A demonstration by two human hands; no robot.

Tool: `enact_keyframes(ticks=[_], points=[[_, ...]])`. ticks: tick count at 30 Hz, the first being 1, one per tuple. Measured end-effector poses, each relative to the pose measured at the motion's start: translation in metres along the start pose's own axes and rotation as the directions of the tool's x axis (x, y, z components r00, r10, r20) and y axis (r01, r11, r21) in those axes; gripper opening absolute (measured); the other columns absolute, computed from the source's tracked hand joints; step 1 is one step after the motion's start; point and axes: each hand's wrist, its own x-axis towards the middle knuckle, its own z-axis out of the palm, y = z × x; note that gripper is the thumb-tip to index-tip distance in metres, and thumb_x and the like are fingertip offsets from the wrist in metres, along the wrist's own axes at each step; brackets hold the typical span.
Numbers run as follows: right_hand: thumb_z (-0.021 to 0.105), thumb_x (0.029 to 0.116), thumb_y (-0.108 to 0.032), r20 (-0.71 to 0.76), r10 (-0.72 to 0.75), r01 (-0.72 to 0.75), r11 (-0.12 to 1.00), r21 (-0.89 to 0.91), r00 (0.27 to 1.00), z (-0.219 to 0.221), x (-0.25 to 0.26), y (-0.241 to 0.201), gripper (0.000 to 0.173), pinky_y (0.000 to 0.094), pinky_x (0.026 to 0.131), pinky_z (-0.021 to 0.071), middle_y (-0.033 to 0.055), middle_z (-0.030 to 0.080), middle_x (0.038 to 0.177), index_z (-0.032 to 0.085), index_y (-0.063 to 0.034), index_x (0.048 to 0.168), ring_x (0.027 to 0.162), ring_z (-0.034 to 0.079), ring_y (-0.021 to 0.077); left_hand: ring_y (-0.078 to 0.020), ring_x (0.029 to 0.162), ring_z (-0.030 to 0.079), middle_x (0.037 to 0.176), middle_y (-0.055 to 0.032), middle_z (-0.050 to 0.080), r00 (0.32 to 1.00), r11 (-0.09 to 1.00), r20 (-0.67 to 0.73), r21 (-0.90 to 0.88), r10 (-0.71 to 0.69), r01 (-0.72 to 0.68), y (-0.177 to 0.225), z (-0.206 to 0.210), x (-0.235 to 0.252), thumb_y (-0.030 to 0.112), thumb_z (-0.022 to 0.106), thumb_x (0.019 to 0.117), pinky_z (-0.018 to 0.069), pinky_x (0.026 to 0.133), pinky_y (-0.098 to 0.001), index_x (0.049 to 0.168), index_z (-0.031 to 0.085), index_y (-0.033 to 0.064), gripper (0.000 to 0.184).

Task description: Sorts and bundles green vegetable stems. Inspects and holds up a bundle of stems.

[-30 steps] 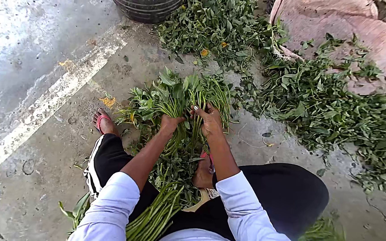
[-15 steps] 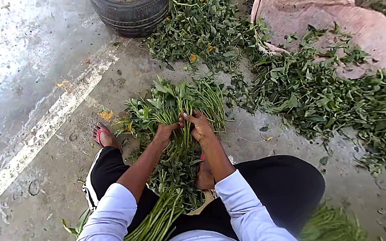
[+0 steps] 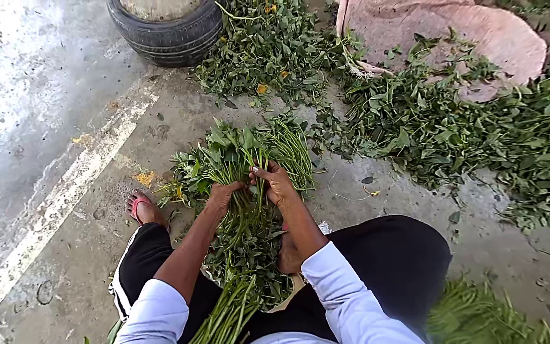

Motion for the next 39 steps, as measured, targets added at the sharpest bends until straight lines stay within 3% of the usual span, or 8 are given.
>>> enact_keyframes(ticks=[5,9,12,14,17,19,26,39], points=[[0.060,0.0977,0.005,-0.210,-0.135,0.162,0.980,0.113,0.968,-0.032,0.015,-0.027,0.023,0.0280,0.064,0.0600,0.0069,0.069,0.093,0.059,-0.0029,0.119,0.072,0.068,0.0137,-0.0244,0.075,0.072,0.094,-0.0187,0.071,0.985,0.998,-0.159,0.010,-0.065,0.067,0.000,-0.019,0.012,-0.006,0.070,0.0890,0.0629,0.071,-0.0378,0.122,0.055,-0.0089,0.036],[0.066,0.0920,0.008,-0.276,-0.388,0.352,0.920,-0.173,0.879,-0.045,0.024,-0.021,0.036,0.0281,0.068,0.0598,0.0108,0.065,0.104,0.056,0.0036,0.126,0.077,0.066,0.0129,-0.0268,0.079,0.073,0.098,-0.0198,0.070,0.987,0.993,-0.151,-0.114,-0.050,0.033,-0.001,-0.013,0.009,-0.006,0.068,0.0909,0.0634,0.072,-0.0401,0.127,0.052,-0.0066,0.039],[0.070,0.0928,-0.002,-0.123,-0.440,0.313,0.783,-0.537,0.890,-0.038,0.020,0.002,0.039,0.0414,0.086,0.0585,0.0189,0.067,0.117,0.058,0.0020,0.130,0.097,0.068,0.0240,-0.0274,0.086,0.075,0.100,-0.0187,0.075,0.999,0.974,-0.037,-0.225,0.018,-0.025,-0.004,-0.001,0.003,-0.004,0.067,0.0936,0.0624,0.078,-0.0411,0.125,0.057,-0.0048,0.033],[0.070,0.0976,-0.010,0.088,-0.397,0.332,0.604,-0.724,0.914,-0.023,0.003,0.021,0.036,0.0507,0.089,0.0561,0.0217,0.066,0.121,0.059,-0.0007,0.131,0.104,0.067,0.0336,-0.0261,0.100,0.072,0.114,-0.0166,0.073,0.997,0.960,0.038,-0.276,0.068,-0.055,-0.005,0.003,-0.003,0.000,0.066,0.0956,0.0596,0.087,-0.0427,0.132,0.056,-0.0010,0.038],[0.064,0.0971,-0.002,0.375,-0.355,0.478,0.275,-0.834,0.857,-0.003,-0.001,0.032,0.032,0.0565,0.102,0.0502,0.0277,0.059,0.132,0.063,0.0069,0.128,0.121,0.060,0.0429,-0.0217,0.111,0.065,0.126,-0.0118,0.065,0.996,0.958,0.023,-0.276,0.083,-0.073,-0.004,0.002,-0.006,0.010,0.074,0.0932,0.0551,0.096,-0.0439,0.138,0.052,0.0056,0.050],[0.063,0.0966,0.000,0.443,-0.318,0.516,0.200,-0.833,0.838,0.001,-0.002,0.030,0.034,0.0557,0.103,0.0501,0.0265,0.058,0.135,0.064,0.0051,0.130,0.123,0.059,0.0419,-0.0239,0.115,0.063,0.130,-0.0139,0.064,0.998,0.959,-0.033,-0.275,0.060,-0.066,-0.004,-0.001,-0.004,0.009,0.077,0.0904,0.0533,0.099,-0.0460,0.140,0.052,0.0042,0.055],[0.064,0.0964,0.001,0.506,-0.369,0.581,0.127,-0.804,0.780,-0.002,-0.001,0.036,0.037,0.0544,0.096,0.0548,0.0261,0.061,0.128,0.062,0.0049,0.134,0.115,0.064,0.0411,-0.0248,0.109,0.065,0.124,-0.0150,0.066,0.994,0.956,-0.104,-0.285,0.045,-0.073,0.000,-0.002,-0.004,0.006,0.079,0.0869,0.0552,0.094,-0.0455,0.135,0.055,0.0025,0.054],[0.066,0.0968,-0.001,0.529,-0.382,0.640,0.277,-0.717,0.758,-0.008,-0.005,0.030,0.021,0.0497,0.097,0.0545,0.0233,0.068,0.118,0.069,0.0060,0.116,0.108,0.068,0.0350,-0.0228,0.115,0.063,0.128,-0.0158,0.064,0.988,0.962,-0.147,-0.260,0.047,-0.085,0.012,-0.006,0.000,0.002,0.079,0.0852,0.0528,0.099,-0.0429,0.136,0.053,-0.0005,0.057]])
